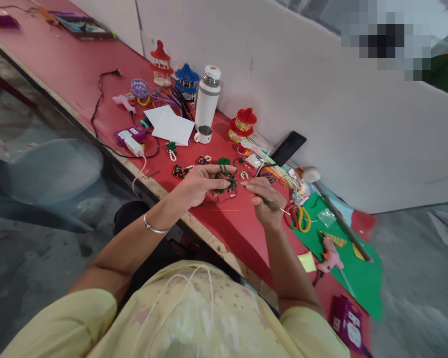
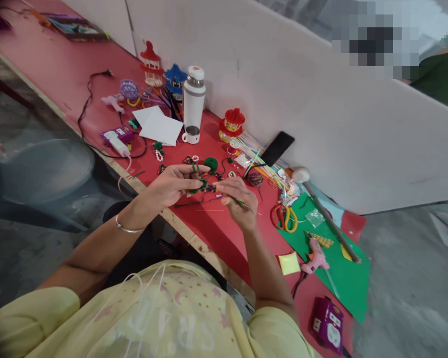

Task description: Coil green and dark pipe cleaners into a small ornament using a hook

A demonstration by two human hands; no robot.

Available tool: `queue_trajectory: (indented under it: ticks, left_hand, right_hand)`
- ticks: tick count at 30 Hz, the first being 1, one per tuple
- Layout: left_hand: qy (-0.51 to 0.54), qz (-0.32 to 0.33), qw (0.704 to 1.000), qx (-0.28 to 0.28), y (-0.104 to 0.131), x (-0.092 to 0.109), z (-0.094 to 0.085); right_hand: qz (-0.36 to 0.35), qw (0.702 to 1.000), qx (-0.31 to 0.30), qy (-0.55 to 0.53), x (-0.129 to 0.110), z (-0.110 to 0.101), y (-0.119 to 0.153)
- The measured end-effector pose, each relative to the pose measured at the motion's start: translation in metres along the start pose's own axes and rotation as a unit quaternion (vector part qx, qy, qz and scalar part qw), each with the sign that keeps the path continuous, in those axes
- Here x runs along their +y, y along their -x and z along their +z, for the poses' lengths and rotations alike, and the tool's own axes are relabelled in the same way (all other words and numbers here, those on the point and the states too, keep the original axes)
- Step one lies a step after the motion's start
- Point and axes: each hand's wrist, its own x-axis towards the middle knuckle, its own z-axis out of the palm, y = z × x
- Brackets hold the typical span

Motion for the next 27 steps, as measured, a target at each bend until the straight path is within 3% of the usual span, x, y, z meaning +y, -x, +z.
queue_trajectory:
  ticks: [19, 27]
  left_hand:
    - [-0.074, 0.003, 0.997, 0.012, -0.001, 0.003, 0.004]
    - [-0.079, -0.004, 0.997, -0.001, 0.002, 0.007, 0.006]
  right_hand:
    - [-0.020, 0.997, -0.067, 0.023, -0.015, -0.028, -0.001]
    - [0.007, 0.994, -0.101, -0.040, -0.018, -0.038, -0.004]
